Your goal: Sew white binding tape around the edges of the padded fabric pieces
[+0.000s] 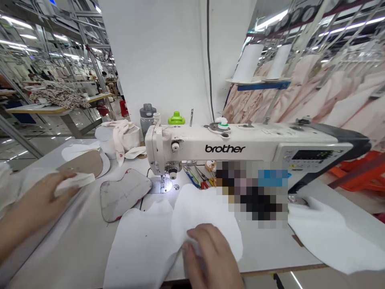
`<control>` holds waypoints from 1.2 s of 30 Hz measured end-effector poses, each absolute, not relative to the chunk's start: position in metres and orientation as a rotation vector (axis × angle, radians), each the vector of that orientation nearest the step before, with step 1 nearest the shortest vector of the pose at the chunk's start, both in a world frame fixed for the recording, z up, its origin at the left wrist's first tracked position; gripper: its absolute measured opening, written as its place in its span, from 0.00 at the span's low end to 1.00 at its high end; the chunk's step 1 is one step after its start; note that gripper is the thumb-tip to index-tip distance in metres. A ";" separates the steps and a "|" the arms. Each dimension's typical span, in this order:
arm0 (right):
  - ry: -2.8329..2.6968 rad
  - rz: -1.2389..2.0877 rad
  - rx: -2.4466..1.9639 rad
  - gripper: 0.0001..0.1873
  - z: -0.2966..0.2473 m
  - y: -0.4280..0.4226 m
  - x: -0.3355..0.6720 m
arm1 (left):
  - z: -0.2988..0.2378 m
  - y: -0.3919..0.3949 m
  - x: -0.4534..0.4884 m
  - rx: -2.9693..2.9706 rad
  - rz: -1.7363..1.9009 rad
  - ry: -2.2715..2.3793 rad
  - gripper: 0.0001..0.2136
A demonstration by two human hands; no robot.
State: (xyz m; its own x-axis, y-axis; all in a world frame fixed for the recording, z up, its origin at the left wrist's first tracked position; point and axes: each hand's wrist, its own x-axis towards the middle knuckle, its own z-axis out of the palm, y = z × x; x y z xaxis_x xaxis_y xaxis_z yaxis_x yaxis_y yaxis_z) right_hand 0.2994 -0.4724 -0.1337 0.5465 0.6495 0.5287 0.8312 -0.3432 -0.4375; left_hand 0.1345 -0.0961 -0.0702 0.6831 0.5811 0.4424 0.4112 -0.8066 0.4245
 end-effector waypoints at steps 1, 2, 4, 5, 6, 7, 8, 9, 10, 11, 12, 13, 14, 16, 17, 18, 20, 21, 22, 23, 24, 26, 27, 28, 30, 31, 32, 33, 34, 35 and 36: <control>-1.160 -0.379 -2.141 0.08 -0.134 -0.476 0.306 | -0.082 -0.115 0.137 2.665 0.795 0.706 0.21; -1.135 -0.399 -2.189 0.11 -0.136 -0.480 0.312 | -0.095 -0.138 0.140 2.700 0.745 0.615 0.18; -1.111 -0.367 -2.267 0.12 -0.142 -0.485 0.323 | -0.124 -0.186 0.144 2.843 0.709 0.245 0.17; -1.103 -0.318 -2.288 0.10 -0.145 -0.486 0.327 | -0.139 -0.209 0.147 2.900 0.720 -0.005 0.17; -1.087 -0.264 -2.292 0.08 -0.148 -0.488 0.331 | -0.153 -0.228 0.150 2.921 0.774 -0.219 0.17; -1.056 -0.207 -2.281 0.09 -0.149 -0.489 0.335 | -0.165 -0.243 0.154 2.957 0.755 -0.354 0.17; -1.001 -0.154 -2.257 0.11 -0.149 -0.490 0.338 | -0.175 -0.253 0.158 2.964 0.744 -0.441 0.17; -0.913 -0.107 -2.229 0.13 -0.148 -0.492 0.341 | -0.183 -0.258 0.160 2.962 0.719 -0.494 0.17; -0.791 -0.054 -2.190 0.14 -0.145 -0.494 0.343 | -0.187 -0.259 0.162 2.949 0.694 -0.517 0.17; -0.639 0.008 -2.131 0.15 -0.142 -0.496 0.345 | -0.189 -0.257 0.163 2.918 0.684 -0.523 0.17; -0.468 0.079 -2.044 0.15 -0.137 -0.499 0.346 | -0.188 -0.253 0.163 2.876 0.697 -0.524 0.16; -0.299 0.157 -1.930 0.16 -0.131 -0.501 0.346 | -0.184 -0.249 0.162 2.825 0.741 -0.517 0.15; -0.156 0.229 -1.797 0.17 -0.126 -0.502 0.346 | -0.179 -0.245 0.161 2.778 0.783 -0.499 0.15; -0.028 0.312 -1.563 0.17 -0.115 -0.501 0.341 | -0.166 -0.241 0.159 2.719 0.813 -0.395 0.14; -0.063 0.311 -1.515 0.16 -0.111 -0.499 0.337 | -0.159 -0.240 0.158 2.710 0.796 -0.336 0.14; -0.165 0.284 -1.521 0.14 -0.109 -0.494 0.332 | -0.153 -0.240 0.158 2.711 0.762 -0.292 0.14; -0.549 0.176 -1.634 0.10 -0.109 -0.481 0.320 | -0.145 -0.241 0.158 2.711 0.707 -0.239 0.16; -0.802 0.101 -1.709 0.09 -0.113 -0.472 0.312 | -0.143 -0.242 0.157 2.705 0.712 -0.218 0.18; -1.072 0.020 -1.769 0.08 -0.120 -0.463 0.305 | -0.142 -0.242 0.157 2.693 0.727 -0.172 0.19; -1.323 -0.064 -1.814 0.07 -0.128 -0.454 0.297 | -0.142 -0.242 0.155 2.669 0.741 -0.092 0.21; -1.532 -0.138 -1.857 0.06 -0.138 -0.446 0.290 | -0.142 -0.241 0.154 2.632 0.740 0.030 0.21; -1.696 -0.200 -1.910 0.05 -0.157 -0.436 0.279 | -0.145 -0.239 0.149 2.516 0.669 0.291 0.18; -1.679 -0.225 -1.905 0.04 -0.164 -0.434 0.276 | -0.147 -0.238 0.146 2.448 0.609 0.387 0.18; -1.610 -0.241 -1.889 0.04 -0.168 -0.434 0.274 | -0.149 -0.237 0.144 2.394 0.542 0.445 0.18; -1.422 -0.253 -1.850 0.08 -0.165 -0.441 0.277 | -0.153 -0.235 0.140 2.363 0.466 0.459 0.20; -1.328 -0.233 -1.856 0.08 -0.159 -0.446 0.281 | -0.155 -0.235 0.139 2.385 0.466 0.434 0.20; -1.245 -0.189 -1.895 0.08 -0.152 -0.451 0.287 | -0.156 -0.235 0.139 2.421 0.492 0.415 0.21; -1.177 -0.137 -1.961 0.08 -0.144 -0.455 0.292 | -0.157 -0.235 0.139 2.462 0.536 0.397 0.21; -1.127 -0.099 -2.031 0.09 -0.137 -0.457 0.297 | -0.157 -0.236 0.140 2.504 0.579 0.368 0.21; -1.090 -0.070 -2.097 0.09 -0.132 -0.459 0.302 | -0.156 -0.236 0.142 2.537 0.625 0.333 0.20; -1.067 -0.049 -2.152 0.09 -0.130 -0.458 0.306 | -0.155 -0.236 0.144 2.558 0.660 0.282 0.18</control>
